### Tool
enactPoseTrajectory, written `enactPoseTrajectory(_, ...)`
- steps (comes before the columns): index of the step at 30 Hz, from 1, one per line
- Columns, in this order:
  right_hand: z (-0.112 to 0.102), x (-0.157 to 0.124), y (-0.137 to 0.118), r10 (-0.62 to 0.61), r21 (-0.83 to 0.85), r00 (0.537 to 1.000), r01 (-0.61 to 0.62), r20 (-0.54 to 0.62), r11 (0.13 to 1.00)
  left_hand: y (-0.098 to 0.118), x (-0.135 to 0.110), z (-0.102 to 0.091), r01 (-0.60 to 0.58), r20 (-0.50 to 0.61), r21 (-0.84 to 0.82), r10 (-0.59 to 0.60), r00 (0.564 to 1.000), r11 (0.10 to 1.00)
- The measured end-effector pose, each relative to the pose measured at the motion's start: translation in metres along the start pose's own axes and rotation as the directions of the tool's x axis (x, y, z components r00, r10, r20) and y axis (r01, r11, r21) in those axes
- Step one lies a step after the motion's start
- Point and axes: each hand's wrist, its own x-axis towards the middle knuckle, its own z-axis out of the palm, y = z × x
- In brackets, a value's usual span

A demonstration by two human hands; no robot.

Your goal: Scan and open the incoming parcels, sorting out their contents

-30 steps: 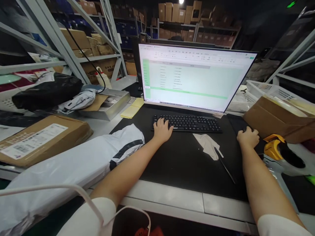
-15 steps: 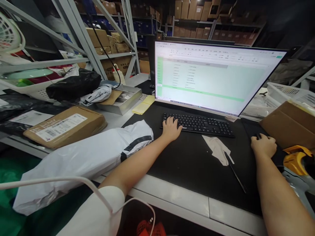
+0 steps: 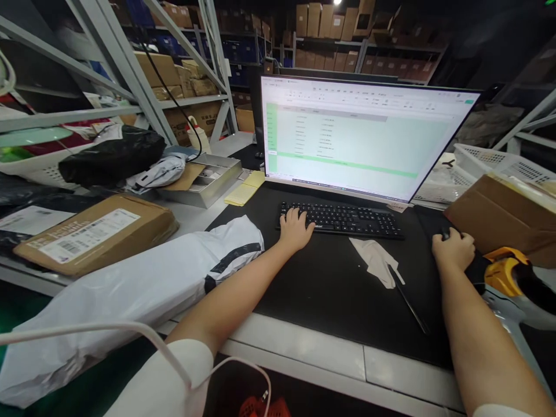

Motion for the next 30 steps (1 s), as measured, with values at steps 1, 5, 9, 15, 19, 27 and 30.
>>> enactPoseTrajectory(1,0.0002,0.0002,0.0000,-0.008,0.004,1.000,0.008,0.013,1.000,-0.0003,0.0003,0.0006,-0.003,0.000,0.003,0.003,1.000,1.000)
enactPoseTrajectory(5,0.0011,0.0014,0.0007,-0.014,0.008,0.999,0.014,0.051,1.000,-0.0007,0.0011,0.0016,0.000,0.003,0.008,0.000,1.000,1.000)
enactPoseTrajectory(9,0.0011,0.0020,0.0014,-0.013,0.012,0.998,0.012,0.061,1.000,-0.0005,0.0011,0.0012,0.001,0.009,0.007,-0.001,1.000,1.000)
enactPoseTrajectory(15,0.0017,0.0022,0.0023,-0.027,0.020,0.997,0.025,0.073,0.999,0.0004,0.0005,0.0005,0.009,0.013,0.008,-0.009,1.000,1.000)
enactPoseTrajectory(19,0.0034,0.0031,0.0037,-0.021,0.019,0.998,0.020,0.067,1.000,0.0008,0.0002,0.0002,0.006,0.017,0.001,-0.006,1.000,1.000)
enactPoseTrajectory(27,0.0056,0.0056,0.0045,-0.022,0.016,0.997,0.021,0.070,1.000,0.0012,-0.0003,-0.0002,0.007,0.019,-0.008,-0.007,1.000,1.000)
enactPoseTrajectory(30,0.0060,0.0068,0.0042,-0.014,0.010,0.996,0.013,0.083,1.000,0.0016,-0.0006,-0.0012,0.008,0.029,-0.015,-0.008,1.000,1.000)
